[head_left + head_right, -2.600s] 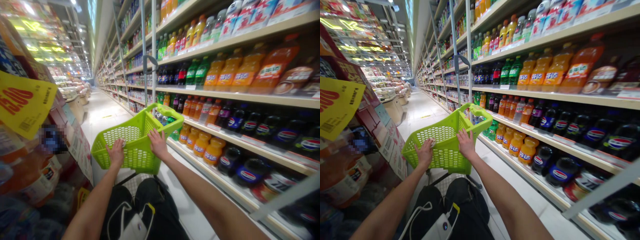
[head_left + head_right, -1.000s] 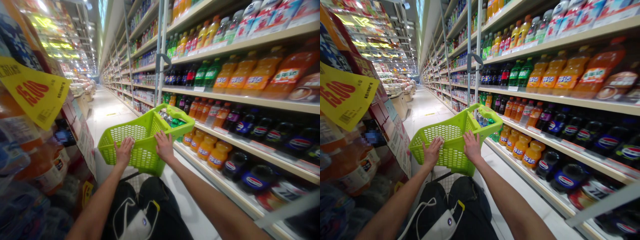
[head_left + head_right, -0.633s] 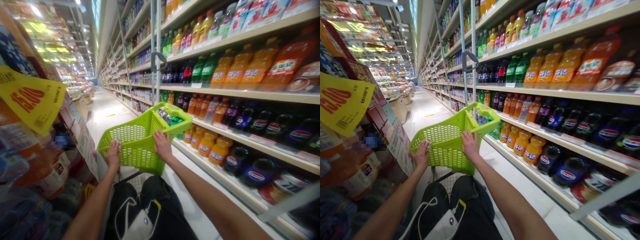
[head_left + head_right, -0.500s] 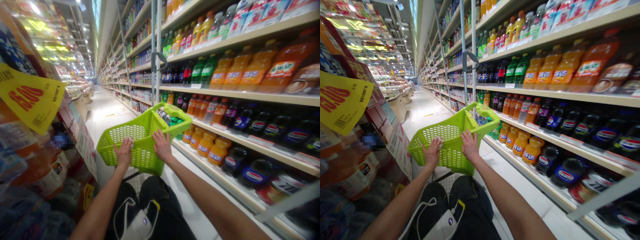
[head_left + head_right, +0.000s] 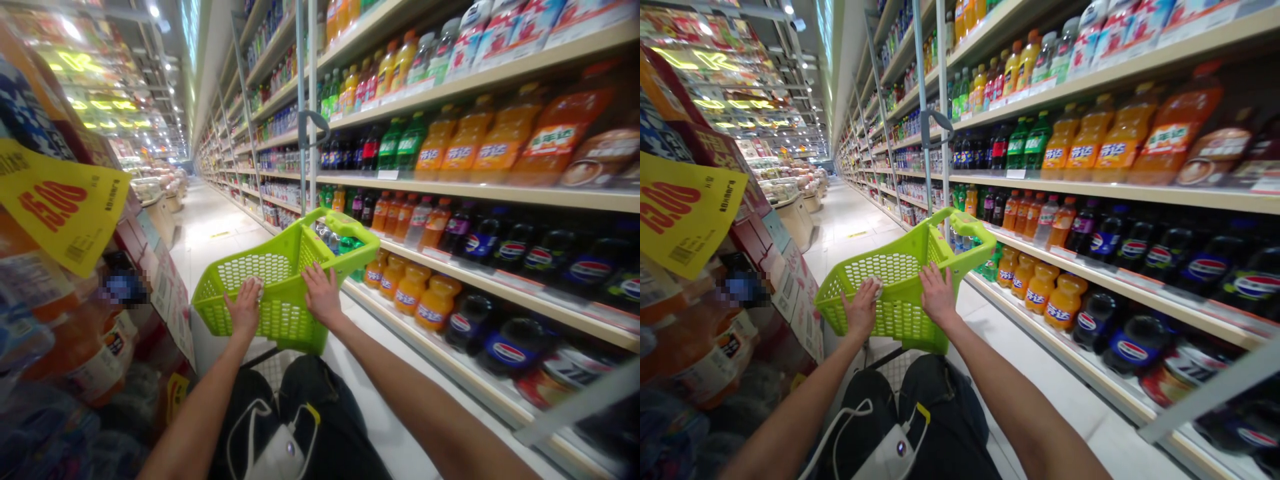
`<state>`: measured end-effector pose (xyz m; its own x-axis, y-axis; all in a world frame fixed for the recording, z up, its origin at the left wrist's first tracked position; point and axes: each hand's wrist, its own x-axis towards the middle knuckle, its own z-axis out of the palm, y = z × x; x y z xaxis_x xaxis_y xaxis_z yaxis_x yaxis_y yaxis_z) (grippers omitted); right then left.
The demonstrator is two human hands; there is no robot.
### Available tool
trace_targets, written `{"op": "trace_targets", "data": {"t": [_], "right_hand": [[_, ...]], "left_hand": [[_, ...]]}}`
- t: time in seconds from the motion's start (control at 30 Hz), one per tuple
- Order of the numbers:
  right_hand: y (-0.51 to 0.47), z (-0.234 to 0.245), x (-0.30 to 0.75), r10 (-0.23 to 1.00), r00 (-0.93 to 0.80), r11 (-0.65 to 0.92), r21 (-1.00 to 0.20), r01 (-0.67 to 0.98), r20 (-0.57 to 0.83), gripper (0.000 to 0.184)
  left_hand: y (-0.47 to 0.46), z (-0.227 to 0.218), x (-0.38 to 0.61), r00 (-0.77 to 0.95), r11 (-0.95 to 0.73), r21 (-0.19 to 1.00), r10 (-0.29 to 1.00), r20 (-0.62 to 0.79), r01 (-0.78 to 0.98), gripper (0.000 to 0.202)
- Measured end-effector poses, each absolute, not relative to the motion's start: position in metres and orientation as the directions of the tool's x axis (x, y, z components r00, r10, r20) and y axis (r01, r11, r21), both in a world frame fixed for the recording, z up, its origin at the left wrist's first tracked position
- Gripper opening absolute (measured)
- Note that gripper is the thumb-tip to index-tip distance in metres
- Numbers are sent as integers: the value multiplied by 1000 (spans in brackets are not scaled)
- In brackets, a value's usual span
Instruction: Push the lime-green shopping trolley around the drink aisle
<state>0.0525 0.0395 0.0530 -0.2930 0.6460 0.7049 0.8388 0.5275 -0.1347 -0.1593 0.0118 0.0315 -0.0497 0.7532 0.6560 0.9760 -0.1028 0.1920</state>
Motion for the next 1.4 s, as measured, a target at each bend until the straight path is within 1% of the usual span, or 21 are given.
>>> {"op": "trace_targets", "data": {"t": [0.17,0.23,0.3,0.4,0.47,0.53,0.63,0.73,0.83,0.9,1.03,1.17,1.23,1.3,1.4], "right_hand": [[35,58,55,644,-323,532,-103,840,694,52],[33,60,57,638,-330,530,-86,844,696,54],[32,63,60,634,-323,522,-81,849,702,55],[32,67,65,629,-292,505,-93,858,720,55],[33,69,67,623,-262,492,-108,864,737,54],[35,69,70,614,-227,477,-127,870,756,53],[39,69,75,599,-163,453,-163,877,784,53],[39,70,80,604,-130,428,-183,885,786,53],[34,70,79,624,-160,432,-167,886,765,52],[29,69,73,632,-201,457,-150,877,748,52],[24,62,50,645,-299,521,-120,845,703,52],[25,59,26,671,-379,562,-104,821,638,51],[27,59,16,673,-412,580,-93,809,614,50],[28,60,7,673,-440,596,-82,799,595,50],[29,59,-2,679,-476,610,-69,790,560,47]], "left_hand": [[20,46,-94,159,-311,112,724,671,944,39],[21,48,-87,194,-349,101,713,673,932,38],[20,46,-94,169,-330,122,725,667,936,39],[19,42,-113,51,-226,185,752,657,956,41],[19,44,-116,9,-194,213,759,651,958,41],[20,50,-104,42,-233,212,759,650,949,41],[24,61,-71,142,-346,184,732,667,920,40],[25,64,-51,172,-389,171,703,690,905,38],[22,56,-62,172,-375,155,704,689,914,39],[19,46,-85,145,-330,149,718,681,932,40],[14,26,-145,5,-173,183,741,672,968,42],[11,14,-195,-155,-16,235,709,688,972,42],[9,11,-205,-193,25,246,699,689,969,40],[7,11,-202,-159,3,224,714,681,975,40],[8,13,-185,-17,-111,153,753,658,982,43]]}}
